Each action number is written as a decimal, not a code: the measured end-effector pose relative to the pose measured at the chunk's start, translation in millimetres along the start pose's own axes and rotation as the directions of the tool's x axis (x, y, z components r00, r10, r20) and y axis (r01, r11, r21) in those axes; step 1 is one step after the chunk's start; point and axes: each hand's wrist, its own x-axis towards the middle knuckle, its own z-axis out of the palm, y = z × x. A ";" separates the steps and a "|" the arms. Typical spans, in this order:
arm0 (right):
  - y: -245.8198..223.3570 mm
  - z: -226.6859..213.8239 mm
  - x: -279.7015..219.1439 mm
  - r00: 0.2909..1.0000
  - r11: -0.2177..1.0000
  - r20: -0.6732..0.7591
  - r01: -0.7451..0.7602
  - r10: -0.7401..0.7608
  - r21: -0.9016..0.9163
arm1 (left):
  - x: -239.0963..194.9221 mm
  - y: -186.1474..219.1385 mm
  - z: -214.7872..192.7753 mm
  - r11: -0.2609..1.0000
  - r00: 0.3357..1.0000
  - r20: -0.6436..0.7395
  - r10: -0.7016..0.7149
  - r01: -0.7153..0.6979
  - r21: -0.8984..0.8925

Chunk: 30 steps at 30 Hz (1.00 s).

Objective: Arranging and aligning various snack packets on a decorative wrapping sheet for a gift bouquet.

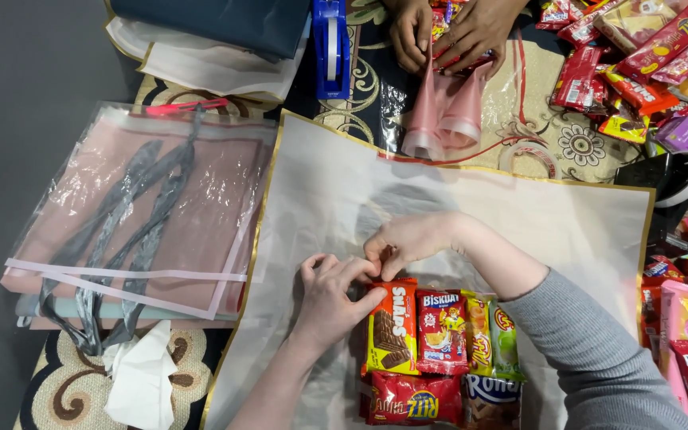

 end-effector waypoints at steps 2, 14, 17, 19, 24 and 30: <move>-4.2 -0.8 -2.2 1.000 1.000 -0.005 -0.002 0.002 0.007 | 0.2 -0.8 0.1 1.000 1.000 0.010 0.012 -0.012 0.004; -10.1 22.3 -11.5 0.981 0.963 -0.166 -0.142 0.105 -0.231 | -3.2 -8.2 8.1 0.997 0.999 0.037 0.034 -0.037 0.065; -25.6 15.4 -29.2 0.961 0.951 -0.249 -0.183 0.119 -0.250 | -1.7 -7.6 10.9 0.995 0.999 0.029 0.043 -0.045 0.092; -29.8 17.2 -48.1 0.934 0.947 -0.322 -0.234 0.156 -0.219 | -2.4 -6.1 12.1 0.993 0.998 0.041 0.047 -0.051 0.106; -40.2 49.8 -118.0 0.691 0.979 -0.723 -0.165 0.029 -0.118 | -1.6 -5.9 12.3 0.990 0.987 0.156 0.039 -0.059 0.127; -25.2 128.3 -154.9 0.544 0.958 -0.835 -0.276 0.086 -0.081 | -2.0 -19.2 21.2 0.982 0.983 0.166 0.077 -0.104 0.157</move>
